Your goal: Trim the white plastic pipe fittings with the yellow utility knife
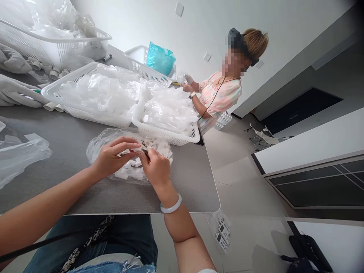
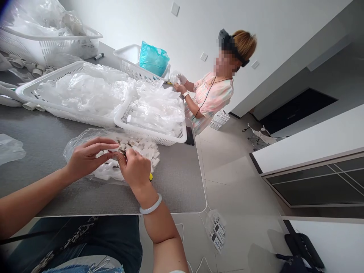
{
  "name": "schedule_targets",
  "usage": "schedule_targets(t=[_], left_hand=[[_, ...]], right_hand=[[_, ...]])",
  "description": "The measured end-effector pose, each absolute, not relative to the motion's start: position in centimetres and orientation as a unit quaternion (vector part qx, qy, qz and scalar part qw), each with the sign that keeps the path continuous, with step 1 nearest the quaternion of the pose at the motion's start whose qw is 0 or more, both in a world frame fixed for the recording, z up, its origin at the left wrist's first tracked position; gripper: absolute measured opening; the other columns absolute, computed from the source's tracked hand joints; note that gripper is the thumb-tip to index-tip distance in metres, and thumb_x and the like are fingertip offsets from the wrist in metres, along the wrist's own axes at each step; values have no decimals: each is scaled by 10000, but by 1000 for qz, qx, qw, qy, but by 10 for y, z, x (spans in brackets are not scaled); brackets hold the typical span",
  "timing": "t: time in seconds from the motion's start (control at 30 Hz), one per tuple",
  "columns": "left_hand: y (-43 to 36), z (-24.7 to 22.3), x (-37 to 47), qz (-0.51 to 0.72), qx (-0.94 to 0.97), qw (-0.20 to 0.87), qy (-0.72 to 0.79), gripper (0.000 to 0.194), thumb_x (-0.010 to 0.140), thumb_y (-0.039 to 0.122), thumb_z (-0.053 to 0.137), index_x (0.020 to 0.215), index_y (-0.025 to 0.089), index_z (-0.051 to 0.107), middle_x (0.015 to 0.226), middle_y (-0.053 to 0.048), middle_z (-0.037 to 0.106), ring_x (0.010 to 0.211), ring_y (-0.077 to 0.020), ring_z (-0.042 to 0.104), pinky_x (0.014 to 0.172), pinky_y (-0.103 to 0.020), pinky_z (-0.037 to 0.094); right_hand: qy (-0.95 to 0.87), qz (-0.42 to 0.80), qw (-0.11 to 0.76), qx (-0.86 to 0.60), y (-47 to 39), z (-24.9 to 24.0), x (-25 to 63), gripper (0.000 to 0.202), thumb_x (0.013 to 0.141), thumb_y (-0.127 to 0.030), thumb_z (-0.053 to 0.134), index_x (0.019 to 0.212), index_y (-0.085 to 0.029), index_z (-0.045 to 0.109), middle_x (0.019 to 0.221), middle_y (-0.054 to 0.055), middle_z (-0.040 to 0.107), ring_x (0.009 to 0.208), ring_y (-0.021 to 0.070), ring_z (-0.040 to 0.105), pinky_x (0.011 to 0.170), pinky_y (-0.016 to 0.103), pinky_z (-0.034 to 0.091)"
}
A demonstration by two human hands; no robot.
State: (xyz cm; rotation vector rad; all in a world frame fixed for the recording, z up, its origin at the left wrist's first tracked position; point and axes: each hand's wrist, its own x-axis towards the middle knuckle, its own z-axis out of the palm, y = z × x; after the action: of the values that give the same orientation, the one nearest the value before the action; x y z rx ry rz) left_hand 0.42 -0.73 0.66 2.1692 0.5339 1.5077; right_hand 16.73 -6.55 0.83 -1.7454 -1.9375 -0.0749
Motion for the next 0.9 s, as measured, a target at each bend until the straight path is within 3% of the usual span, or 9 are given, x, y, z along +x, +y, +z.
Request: schedule_targets(t=[0.13,0.23,0.33,0.43,0.6,0.9], left_hand=[[-7,2,6,548,786,182,220,220,918,225,687,1081,354,756,984,-22,743,801,-185,709,676,-298,602],[-7,0,5,536,779,210,250,153,918,301,676,1032,348,767,989,-42,734,831,-208,705,672,-319,600],[-6,3,3,500,752,323,284,220,887,424,706,1059,300,766,1051,-72,720,732,-187,666,563,-305,569],[-5,7,0,437,691,480,318,391,870,518,699,1140,239,743,894,-78,732,636,-177,632,501,-290,531],[-5,13,0,388,621,601,322,435,838,597,679,1020,214,776,671,-47,663,592,-177,610,498,-276,494],[-8,16,0,381,637,600,298,433,846,588,677,1013,203,783,624,-24,630,568,-153,567,506,-261,483]], right_hand=[[-710,38,277,-646,-67,8,166,517,1064,-517,366,726,-199,593,528,-27,503,446,115,458,457,220,276],[-697,86,318,-637,-68,9,168,563,1068,-536,319,659,-211,530,488,-42,432,420,105,406,433,214,276],[-686,103,371,-618,-67,12,174,627,1042,-642,217,641,-219,453,491,-46,387,414,93,377,418,206,282],[-694,77,396,-596,-67,16,179,667,1003,-719,141,665,-219,423,519,-36,404,442,92,396,438,206,295],[-733,24,361,-575,-64,16,180,702,1007,-709,99,724,-199,489,622,6,505,532,104,462,490,199,311],[-755,5,303,-582,-63,10,179,689,1036,-656,116,775,-185,545,683,25,544,592,119,527,520,206,318]])
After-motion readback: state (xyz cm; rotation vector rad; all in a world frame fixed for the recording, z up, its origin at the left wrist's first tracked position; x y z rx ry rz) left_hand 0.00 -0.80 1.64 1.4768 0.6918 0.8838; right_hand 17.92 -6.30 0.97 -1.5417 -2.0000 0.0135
